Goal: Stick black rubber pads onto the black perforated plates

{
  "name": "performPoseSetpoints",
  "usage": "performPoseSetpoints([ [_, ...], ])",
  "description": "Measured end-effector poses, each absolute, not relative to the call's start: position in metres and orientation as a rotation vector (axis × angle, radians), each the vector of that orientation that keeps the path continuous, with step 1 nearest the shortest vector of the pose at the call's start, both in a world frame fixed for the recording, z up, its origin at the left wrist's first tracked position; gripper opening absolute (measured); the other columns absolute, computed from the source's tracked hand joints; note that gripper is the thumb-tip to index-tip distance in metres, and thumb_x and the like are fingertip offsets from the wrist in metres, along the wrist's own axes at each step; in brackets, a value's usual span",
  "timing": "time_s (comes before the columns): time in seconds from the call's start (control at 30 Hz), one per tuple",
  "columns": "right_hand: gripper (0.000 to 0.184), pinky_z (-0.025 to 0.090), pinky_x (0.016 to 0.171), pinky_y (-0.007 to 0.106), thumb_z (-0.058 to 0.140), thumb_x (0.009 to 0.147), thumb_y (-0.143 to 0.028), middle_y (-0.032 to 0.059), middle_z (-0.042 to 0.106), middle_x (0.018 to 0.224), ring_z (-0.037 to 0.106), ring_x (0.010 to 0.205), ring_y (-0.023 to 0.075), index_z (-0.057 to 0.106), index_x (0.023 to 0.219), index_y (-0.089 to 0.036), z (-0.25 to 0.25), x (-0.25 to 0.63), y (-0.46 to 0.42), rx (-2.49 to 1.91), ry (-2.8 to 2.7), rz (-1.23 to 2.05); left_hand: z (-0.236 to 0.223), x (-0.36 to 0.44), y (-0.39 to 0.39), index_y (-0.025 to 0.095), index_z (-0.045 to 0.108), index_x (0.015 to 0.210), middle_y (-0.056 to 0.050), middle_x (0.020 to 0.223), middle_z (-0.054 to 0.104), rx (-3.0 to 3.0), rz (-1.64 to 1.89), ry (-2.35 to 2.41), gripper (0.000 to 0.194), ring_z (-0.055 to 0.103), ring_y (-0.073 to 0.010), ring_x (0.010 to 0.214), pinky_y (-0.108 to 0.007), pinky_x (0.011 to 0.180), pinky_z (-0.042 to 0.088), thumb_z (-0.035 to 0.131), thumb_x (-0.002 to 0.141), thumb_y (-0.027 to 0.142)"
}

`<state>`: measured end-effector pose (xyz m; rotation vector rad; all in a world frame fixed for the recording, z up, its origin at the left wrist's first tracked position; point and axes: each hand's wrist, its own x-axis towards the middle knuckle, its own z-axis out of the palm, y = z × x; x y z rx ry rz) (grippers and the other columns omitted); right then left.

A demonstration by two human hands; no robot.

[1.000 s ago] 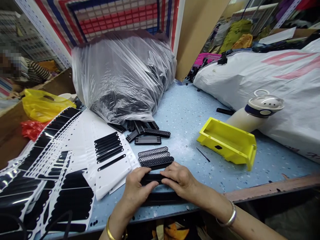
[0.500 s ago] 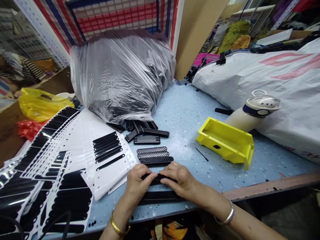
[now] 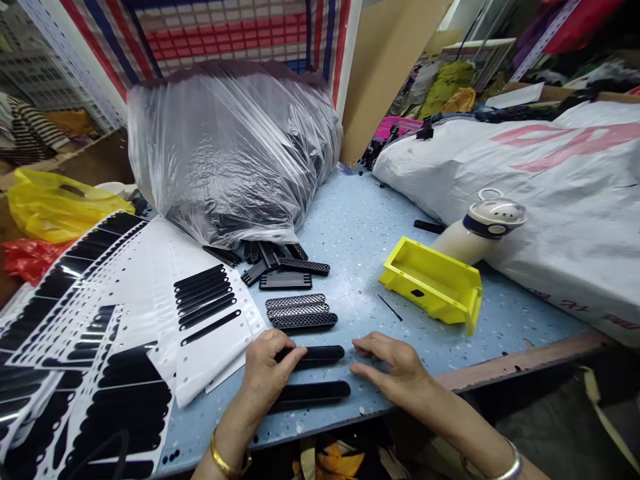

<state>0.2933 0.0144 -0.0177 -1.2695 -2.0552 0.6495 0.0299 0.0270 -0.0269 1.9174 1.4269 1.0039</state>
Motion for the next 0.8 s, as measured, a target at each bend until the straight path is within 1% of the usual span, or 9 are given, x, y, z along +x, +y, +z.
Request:
performPoseSetpoints([
  [0.1,0.021,0.056,0.065,0.030,0.067,0.086,-0.029,0.0057,0.070,0.083,0.067,0.075,0.0191,0.070,0.104,-0.019,-0.019,0.284,0.014,-1.237,-2.047,0.675,-0.025,0.027,0.026,0.018,0.069,0.071,-0.003,0.071,0.070,1.986,0.971,1.420,0.015,0.065,-0.0191,0.069,-0.030,0.064,0.051,0.068,0.084,0.026],
  [0.17,0.022,0.056,0.066,0.031,0.066,0.086,-0.027,0.0061,0.070,0.085,0.067,0.075,0.0192,0.069,0.105,-0.019,-0.021,0.277,0.016,-1.187,-2.057,0.664,-0.023,0.025,0.023,0.018,0.071,0.081,-0.005,0.076,0.072,2.059,0.982,1.417,0.011,0.067,-0.0208,0.071,-0.032,0.066,0.053,0.072,0.082,0.029],
  [0.27,0.023,0.056,0.065,0.031,0.066,0.085,-0.023,0.0064,0.069,0.085,0.066,0.074,0.0190,0.067,0.107,-0.019,-0.026,0.273,0.021,-1.108,-2.085,0.632,-0.016,0.024,0.019,0.016,0.069,0.096,-0.008,0.084,0.074,2.231,1.042,1.366,0.027,0.068,-0.0242,0.075,-0.036,0.067,0.054,0.077,0.077,0.034],
  [0.33,0.023,0.056,0.066,0.031,0.065,0.084,-0.020,0.0066,0.069,0.085,0.066,0.074,0.0189,0.067,0.107,-0.018,-0.029,0.271,0.023,-1.073,-2.094,0.609,-0.010,0.030,0.017,0.015,0.067,0.100,-0.010,0.087,0.074,2.340,1.044,1.278,0.029,0.067,-0.0254,0.077,-0.038,0.068,0.053,0.077,0.077,0.030],
  [0.43,0.018,0.056,0.067,0.031,0.064,0.085,-0.018,0.0062,0.069,0.083,0.065,0.074,0.0184,0.068,0.103,-0.017,-0.030,0.270,0.023,-1.081,-2.117,0.619,-0.001,0.045,0.017,0.014,0.066,0.098,-0.010,0.088,0.072,2.426,0.909,1.192,0.025,0.064,-0.0262,0.078,-0.040,0.069,0.053,0.074,0.075,0.017],
  [0.53,0.016,0.056,0.069,0.031,0.063,0.086,-0.018,0.0061,0.070,0.084,0.066,0.076,0.0185,0.069,0.100,-0.018,-0.029,0.269,0.023,-1.138,-2.126,0.634,0.001,0.060,0.021,0.013,0.066,0.088,-0.010,0.084,0.070,2.435,0.665,1.243,0.014,0.062,-0.0264,0.078,-0.042,0.071,0.052,0.070,0.075,0.010],
  [0.63,0.013,0.055,0.070,0.032,0.063,0.085,-0.018,0.0065,0.070,0.083,0.067,0.077,0.0192,0.071,0.096,-0.017,-0.028,0.267,0.022,-1.155,-2.127,0.654,-0.003,0.066,0.025,0.014,0.064,0.078,-0.009,0.080,0.068,2.404,0.535,1.298,0.006,0.061,-0.0252,0.077,-0.042,0.074,0.051,0.065,0.077,0.008],
  [0.73,0.011,0.055,0.069,0.031,0.062,0.085,-0.019,0.0056,0.070,0.080,0.066,0.075,0.0186,0.071,0.091,-0.018,-0.025,0.263,0.021,-1.154,-2.117,0.680,-0.006,0.066,0.026,0.014,0.063,0.077,-0.009,0.080,0.068,2.359,0.521,1.295,0.006,0.061,-0.0250,0.078,-0.041,0.075,0.050,0.064,0.077,0.008],
  [0.8,0.012,0.055,0.070,0.030,0.060,0.087,-0.020,0.0055,0.071,0.081,0.067,0.075,0.0183,0.071,0.093,-0.018,-0.022,0.263,0.020,-1.148,-2.106,0.669,-0.006,0.065,0.026,0.015,0.063,0.078,-0.009,0.081,0.068,2.336,0.526,1.288,0.006,0.061,-0.0249,0.079,-0.041,0.075,0.050,0.063,0.078,0.008],
])
